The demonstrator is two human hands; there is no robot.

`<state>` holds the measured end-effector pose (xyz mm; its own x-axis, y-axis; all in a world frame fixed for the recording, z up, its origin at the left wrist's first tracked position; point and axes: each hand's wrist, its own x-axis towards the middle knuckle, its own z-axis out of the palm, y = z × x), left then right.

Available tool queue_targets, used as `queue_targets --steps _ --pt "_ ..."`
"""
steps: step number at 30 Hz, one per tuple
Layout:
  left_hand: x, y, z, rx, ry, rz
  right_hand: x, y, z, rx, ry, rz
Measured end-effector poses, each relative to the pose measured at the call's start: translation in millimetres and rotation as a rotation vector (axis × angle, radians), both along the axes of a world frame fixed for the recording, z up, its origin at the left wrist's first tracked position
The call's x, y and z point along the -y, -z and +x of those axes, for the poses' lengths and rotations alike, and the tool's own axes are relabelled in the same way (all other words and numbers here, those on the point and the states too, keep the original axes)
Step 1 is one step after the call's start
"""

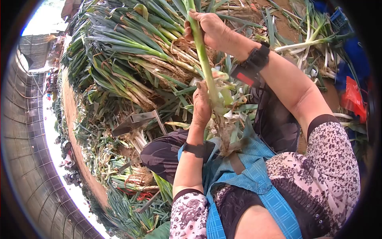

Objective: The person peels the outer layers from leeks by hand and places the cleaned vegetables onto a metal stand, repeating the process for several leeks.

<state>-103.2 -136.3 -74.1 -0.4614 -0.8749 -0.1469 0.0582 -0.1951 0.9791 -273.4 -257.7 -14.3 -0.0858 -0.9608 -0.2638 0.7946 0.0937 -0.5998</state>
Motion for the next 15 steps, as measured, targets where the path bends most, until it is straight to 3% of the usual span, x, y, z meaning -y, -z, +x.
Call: queue_targets --steps 2,5,7,9,10,11,12,13,15 --pt "-7 -7 -6 -0.084 0.025 0.261 4 2 -10 0.031 -0.001 -0.005" --pt "-25 37 10 0.388 0.047 -0.251 11 4 -33 0.014 0.006 0.000" --pt "-42 10 11 0.377 0.057 -0.084 26 20 -47 0.009 0.154 0.085" --pt "-42 23 37 0.199 0.229 0.206 18 14 -71 -0.058 0.295 0.141" --pt "-51 28 49 0.267 0.308 0.018 19 18 -85 -0.074 0.326 0.123" --pt "-68 48 75 0.248 0.321 0.206 20 23 -100 -0.092 0.355 0.105" --pt "-87 25 81 0.189 0.256 0.489 23 28 -116 -0.105 0.382 0.087" --pt "-100 22 95 0.313 0.203 0.616 24 32 -131 -0.120 0.409 0.076" --pt "-107 18 112 0.453 0.279 0.540 23 44 -153 -0.150 0.452 0.077"
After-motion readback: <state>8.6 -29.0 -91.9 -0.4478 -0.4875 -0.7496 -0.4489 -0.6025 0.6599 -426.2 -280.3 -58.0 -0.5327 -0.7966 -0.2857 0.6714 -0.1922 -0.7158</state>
